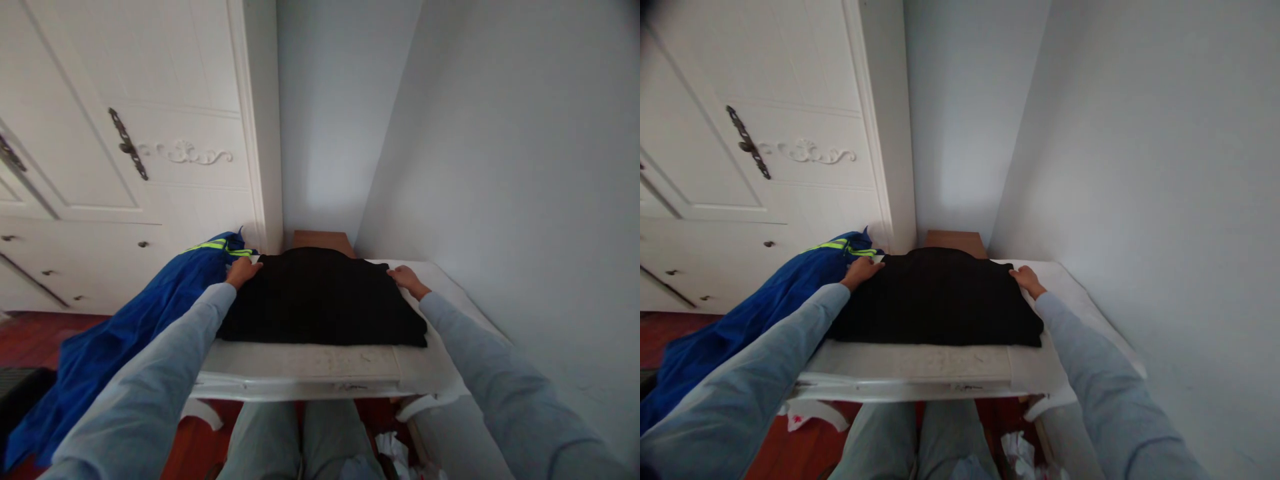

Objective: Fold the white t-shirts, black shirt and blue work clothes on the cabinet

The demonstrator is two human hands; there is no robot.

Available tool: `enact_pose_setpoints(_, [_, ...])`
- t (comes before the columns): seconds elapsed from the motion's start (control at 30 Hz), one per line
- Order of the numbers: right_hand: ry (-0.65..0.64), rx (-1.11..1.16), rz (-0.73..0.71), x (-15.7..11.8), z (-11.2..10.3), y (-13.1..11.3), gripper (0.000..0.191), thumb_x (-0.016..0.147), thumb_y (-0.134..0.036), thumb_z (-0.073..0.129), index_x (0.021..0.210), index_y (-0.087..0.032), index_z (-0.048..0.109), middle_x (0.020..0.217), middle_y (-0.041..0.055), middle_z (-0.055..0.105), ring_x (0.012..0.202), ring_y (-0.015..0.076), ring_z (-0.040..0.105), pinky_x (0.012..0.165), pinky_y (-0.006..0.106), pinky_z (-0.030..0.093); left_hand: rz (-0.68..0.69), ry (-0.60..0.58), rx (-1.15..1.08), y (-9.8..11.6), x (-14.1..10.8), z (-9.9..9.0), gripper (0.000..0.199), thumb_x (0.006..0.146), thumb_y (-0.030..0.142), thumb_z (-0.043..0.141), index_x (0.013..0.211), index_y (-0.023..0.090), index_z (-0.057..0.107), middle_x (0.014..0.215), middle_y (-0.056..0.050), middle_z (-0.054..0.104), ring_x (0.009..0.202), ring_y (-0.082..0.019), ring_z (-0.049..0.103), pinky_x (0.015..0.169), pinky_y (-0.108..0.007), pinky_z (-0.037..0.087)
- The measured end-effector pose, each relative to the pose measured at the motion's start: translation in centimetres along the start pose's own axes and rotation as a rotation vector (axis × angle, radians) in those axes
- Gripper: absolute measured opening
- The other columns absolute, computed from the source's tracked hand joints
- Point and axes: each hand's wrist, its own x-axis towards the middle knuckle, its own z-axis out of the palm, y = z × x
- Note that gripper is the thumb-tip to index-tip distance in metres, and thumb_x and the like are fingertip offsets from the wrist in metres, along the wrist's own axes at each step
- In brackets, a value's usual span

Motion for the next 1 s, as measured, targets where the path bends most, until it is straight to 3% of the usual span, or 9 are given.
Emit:
enact_pose_setpoints(0.1, [-0.017,-0.031,0.079,1.6,0.9,-0.6,0.031,0.084,-0.042,0.064,0.063,-0.02,0.068,0.062,0.0094,0.069,0.073,0.0249,0.071,0.065,0.029,0.049,-0.036,0.006,-0.015,0.6,0.6,0.5,0.03,0.074,0.048,0.071,0.075,0.019,0.062,0.083,-0.016,0.073,0.095,-0.036,0.071,0.077,-0.037,0.052])
enact_pose_setpoints(0.23, [0.001,-0.051,0.167,2.7,2.2,-0.7,0.022,0.079,-0.036,0.069,0.063,-0.021,0.069,0.073,0.0128,0.072,0.082,0.0298,0.072,0.069,0.033,0.05,-0.061,0.048,-0.08,0.4,0.9,1.2,0.019,0.07,0.031,0.074,0.079,0.018,0.063,0.095,-0.017,0.074,0.103,-0.037,0.07,0.081,-0.038,0.052])
enact_pose_setpoints(0.43, [0.049,0.01,0.2,2.2,3.3,0.1,0.013,0.081,-0.03,0.065,0.074,-0.022,0.073,0.094,0.0119,0.076,0.097,0.0292,0.071,0.079,0.034,0.05,-0.082,0.152,-0.245,-1.4,0.3,2.3,0.018,0.081,0.024,0.063,0.097,0.017,0.068,0.105,-0.013,0.075,0.105,-0.029,0.069,0.089,-0.035,0.052])
enact_pose_setpoints(0.57, [0.072,0.079,0.23,1.9,3.3,0.2,0.016,0.078,-0.036,0.068,0.075,-0.021,0.074,0.087,0.0105,0.076,0.088,0.0282,0.071,0.075,0.034,0.049,-0.099,0.224,-0.314,-2.1,-0.5,2.4,0.028,0.086,0.02,0.056,0.111,0.013,0.066,0.112,-0.016,0.073,0.106,-0.027,0.069,0.094,-0.036,0.052])
enact_pose_setpoints(0.83, [0.067,0.329,0.301,1.0,3.0,-0.4,0.022,0.069,-0.04,0.075,0.069,-0.019,0.07,0.065,0.0047,0.07,0.066,0.0217,0.066,0.063,0.031,0.048,-0.129,0.292,-0.378,-2.1,-1.4,2.0,0.032,0.079,0.013,0.056,0.109,0.01,0.067,0.107,-0.016,0.073,0.103,-0.026,0.069,0.095,-0.036,0.052])
enact_pose_setpoints(1.0, [-0.022,0.527,0.287,-0.3,1.4,-1.3,0.017,0.068,-0.029,0.076,0.078,-0.018,0.068,0.078,0.0052,0.074,0.072,0.018,0.068,0.068,0.028,0.053,-0.167,0.267,-0.403,-1.7,-1.7,1.8,0.033,0.076,0.014,0.058,0.107,0.008,0.067,0.108,-0.017,0.073,0.104,-0.027,0.069,0.094,-0.036,0.053])
